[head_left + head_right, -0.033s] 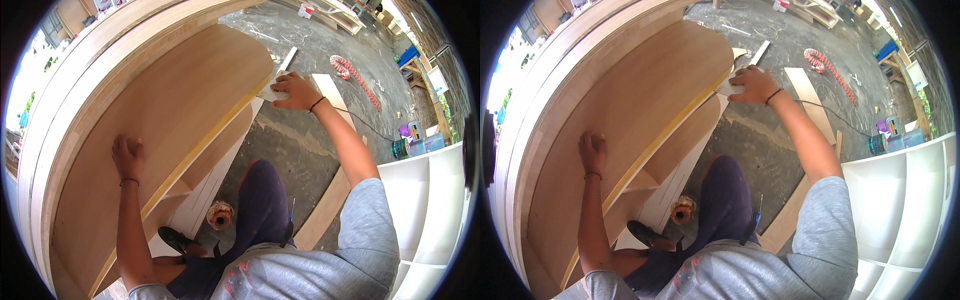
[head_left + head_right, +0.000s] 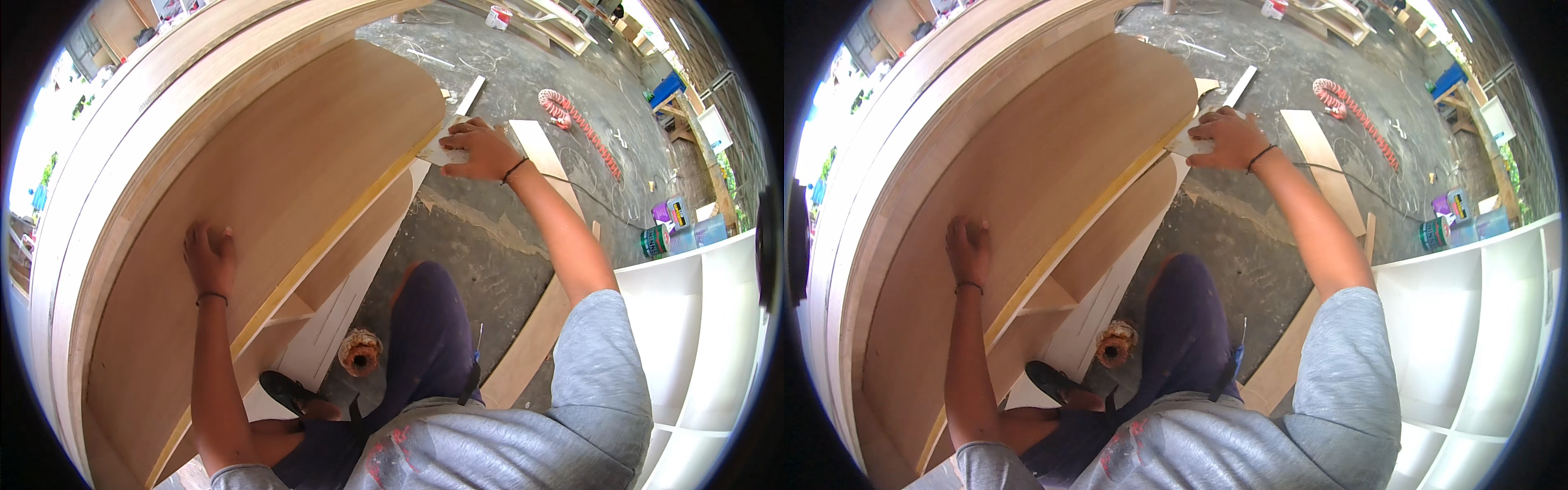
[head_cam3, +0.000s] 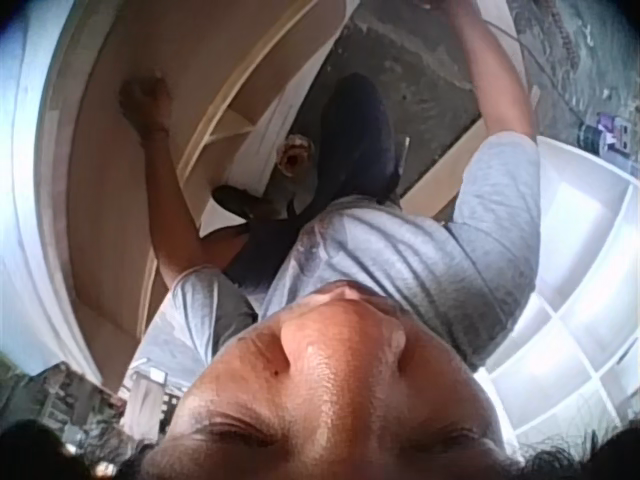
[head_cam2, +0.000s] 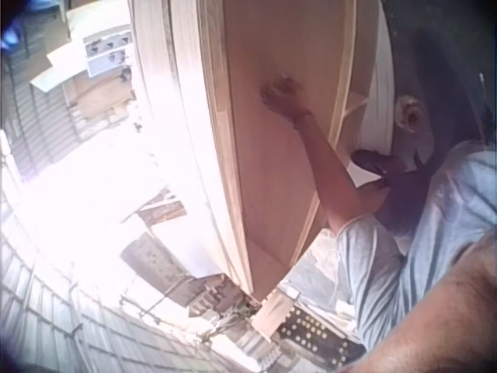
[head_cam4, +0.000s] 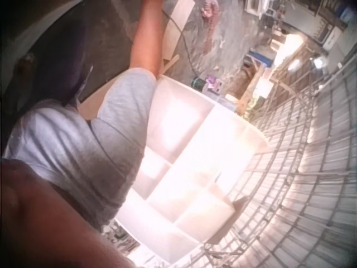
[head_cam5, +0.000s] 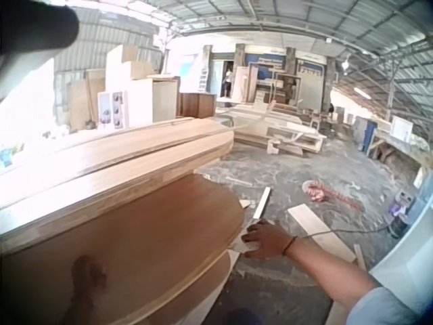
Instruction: The person applies adhesive to the edge of a curved wooden shelf unit using a spatula, then measures the edge with a tape measure and manually applies a thin flexible wood strip to the glued surface.
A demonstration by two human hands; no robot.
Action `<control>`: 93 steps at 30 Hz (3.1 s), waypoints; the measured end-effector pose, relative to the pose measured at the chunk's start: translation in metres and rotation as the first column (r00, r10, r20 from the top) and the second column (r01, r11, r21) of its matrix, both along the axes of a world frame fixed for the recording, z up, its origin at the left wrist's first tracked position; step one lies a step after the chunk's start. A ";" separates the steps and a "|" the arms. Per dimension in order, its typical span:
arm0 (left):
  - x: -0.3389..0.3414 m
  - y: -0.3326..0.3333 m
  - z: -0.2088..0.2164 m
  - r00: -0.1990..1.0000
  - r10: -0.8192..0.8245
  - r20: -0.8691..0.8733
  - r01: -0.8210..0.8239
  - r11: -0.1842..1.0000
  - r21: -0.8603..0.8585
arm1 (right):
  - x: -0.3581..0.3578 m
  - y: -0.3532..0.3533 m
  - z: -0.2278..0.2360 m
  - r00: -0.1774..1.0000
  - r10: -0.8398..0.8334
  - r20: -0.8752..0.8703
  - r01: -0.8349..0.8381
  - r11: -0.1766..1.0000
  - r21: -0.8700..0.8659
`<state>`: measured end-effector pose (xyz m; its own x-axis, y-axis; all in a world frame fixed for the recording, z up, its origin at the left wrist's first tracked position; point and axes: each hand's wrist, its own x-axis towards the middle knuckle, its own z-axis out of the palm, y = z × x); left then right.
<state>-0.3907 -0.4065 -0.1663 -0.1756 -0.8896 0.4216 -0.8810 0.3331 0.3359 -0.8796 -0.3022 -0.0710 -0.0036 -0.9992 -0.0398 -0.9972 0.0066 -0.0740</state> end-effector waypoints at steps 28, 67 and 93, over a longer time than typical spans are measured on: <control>0.001 0.006 0.003 0.998 -0.047 -0.037 0.047 0.999 -0.004 | 0.025 0.087 -0.010 -0.395 -0.099 0.913 0.187 0.965 0.185; -0.006 0.005 0.001 1.000 -0.002 0.000 0.002 1.000 -0.007 | 0.060 0.002 0.002 -0.300 -0.295 0.907 0.365 0.843 0.395; -0.008 0.007 0.001 1.000 0.024 0.020 -0.024 0.999 -0.026 | 0.123 -0.016 0.016 -0.287 -0.364 0.886 0.334 0.829 0.448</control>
<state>-0.3986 -0.3992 -0.1652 -0.1628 -0.8827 0.4408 -0.8954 0.3199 0.3098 -0.7562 -0.3177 -0.0549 -0.2974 -0.8440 -0.4464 0.3545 0.3365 -0.8724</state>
